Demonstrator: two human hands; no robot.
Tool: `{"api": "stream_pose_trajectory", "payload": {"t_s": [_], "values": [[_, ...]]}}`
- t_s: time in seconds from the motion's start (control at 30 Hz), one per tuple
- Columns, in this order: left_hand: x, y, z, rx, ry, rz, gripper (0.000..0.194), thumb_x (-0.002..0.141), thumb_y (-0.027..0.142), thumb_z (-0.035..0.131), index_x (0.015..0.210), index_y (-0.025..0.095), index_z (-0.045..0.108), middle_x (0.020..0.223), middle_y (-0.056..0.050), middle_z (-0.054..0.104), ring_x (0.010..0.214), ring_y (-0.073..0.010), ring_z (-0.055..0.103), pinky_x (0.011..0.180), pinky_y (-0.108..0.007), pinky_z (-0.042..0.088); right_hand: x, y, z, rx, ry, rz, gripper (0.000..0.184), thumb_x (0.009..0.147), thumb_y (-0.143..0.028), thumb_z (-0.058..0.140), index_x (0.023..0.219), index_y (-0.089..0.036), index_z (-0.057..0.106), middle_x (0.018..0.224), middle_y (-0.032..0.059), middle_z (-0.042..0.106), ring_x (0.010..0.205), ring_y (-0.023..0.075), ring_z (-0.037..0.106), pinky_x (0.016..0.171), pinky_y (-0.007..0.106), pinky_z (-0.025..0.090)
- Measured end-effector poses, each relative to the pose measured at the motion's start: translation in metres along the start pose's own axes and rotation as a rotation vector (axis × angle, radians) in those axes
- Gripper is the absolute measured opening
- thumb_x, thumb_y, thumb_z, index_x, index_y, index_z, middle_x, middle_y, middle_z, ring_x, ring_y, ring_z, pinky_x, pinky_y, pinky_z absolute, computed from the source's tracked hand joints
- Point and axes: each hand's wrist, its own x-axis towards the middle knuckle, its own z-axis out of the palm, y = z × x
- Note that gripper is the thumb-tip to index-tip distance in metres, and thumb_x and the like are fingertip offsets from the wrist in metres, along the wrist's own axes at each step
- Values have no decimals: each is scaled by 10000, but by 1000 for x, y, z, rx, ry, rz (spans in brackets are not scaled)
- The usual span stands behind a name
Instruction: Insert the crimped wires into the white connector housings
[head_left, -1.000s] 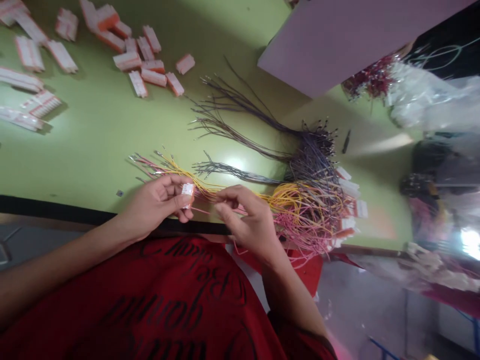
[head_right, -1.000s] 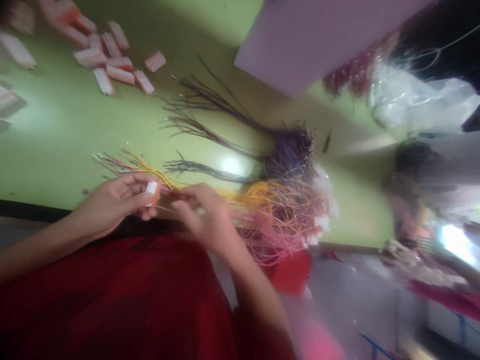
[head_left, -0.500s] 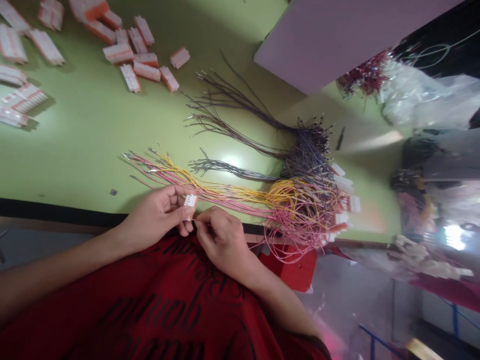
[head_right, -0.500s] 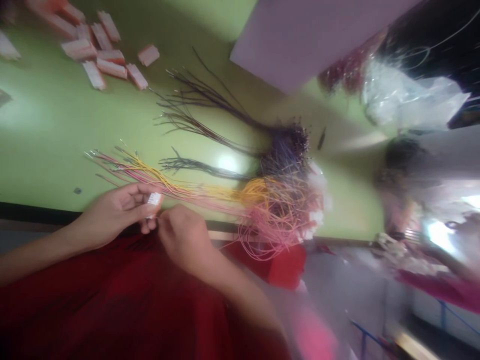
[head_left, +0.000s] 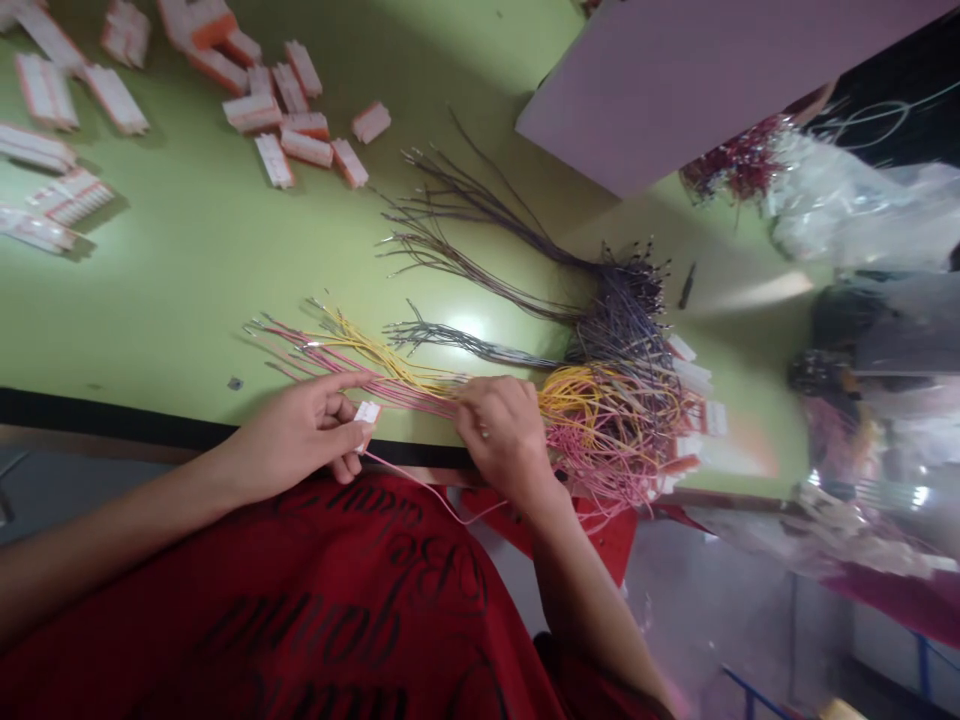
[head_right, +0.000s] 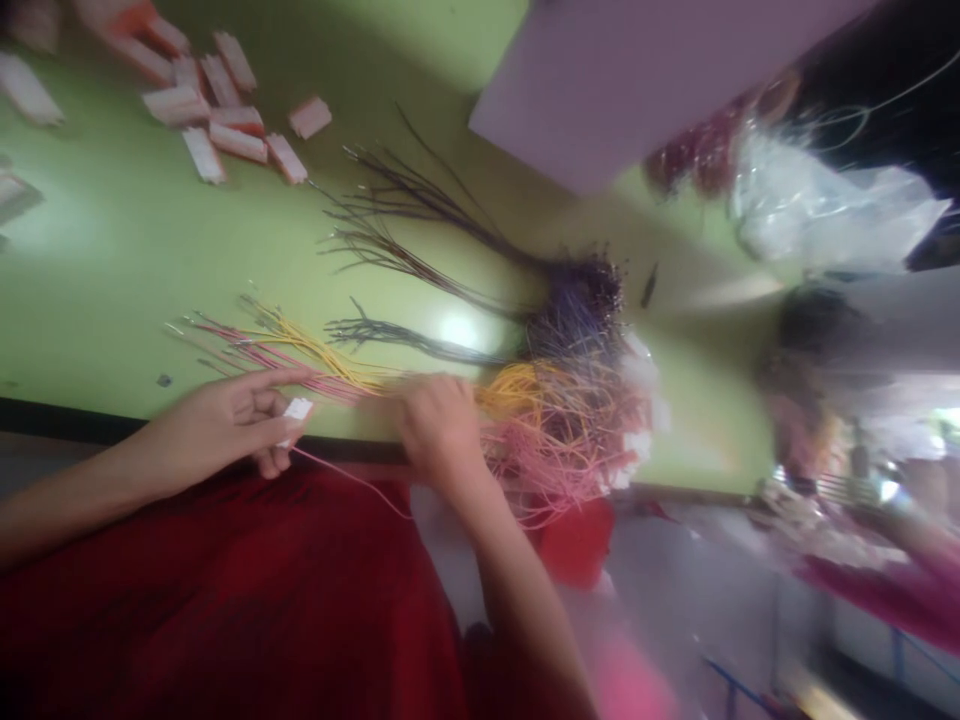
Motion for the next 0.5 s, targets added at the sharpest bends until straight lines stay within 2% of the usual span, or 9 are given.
{"api": "stream_pose_trajectory", "payload": {"t_s": [0.13,0.23,0.3,0.37,0.43,0.5], "values": [[-1,-1,4,-2,-16,-20,788,730,291,741,1421,94,417,626,66,639,481,-158,645,504,-274,541,2,-11,-28,415,41,99,169,886,-66,587,924,-226,627,806,4,690,754,160,630,723,333,500],[6,0,12,-20,-66,20,664,737,297,746,1332,140,496,672,42,658,534,-161,652,526,-275,528,20,-42,-41,646,-27,28,197,908,-56,596,986,-227,655,872,9,735,804,138,674,747,298,541],[12,2,17,-68,-71,74,503,719,316,761,1167,165,589,769,-4,696,662,-175,686,600,-277,541,34,-62,-39,829,-131,-72,162,931,-79,597,992,-209,675,930,24,762,872,127,704,773,260,557],[17,5,20,-113,-50,119,401,690,328,784,1022,176,618,859,-40,718,769,-191,698,661,-280,549,44,-72,-32,944,-145,-19,107,945,-121,603,966,-192,680,927,29,769,875,122,716,767,237,564],[20,7,20,-146,-28,129,378,698,339,789,989,180,607,852,-38,715,719,-181,685,619,-277,547,46,-70,-23,942,-79,108,99,951,-131,595,956,-193,672,865,15,762,830,121,715,776,250,567],[21,10,18,-185,-19,126,374,730,332,782,1016,180,594,815,-20,700,598,-148,645,529,-260,525,41,-61,-15,869,-32,144,109,940,-120,605,976,-205,661,851,7,759,839,133,710,820,291,567]]}}
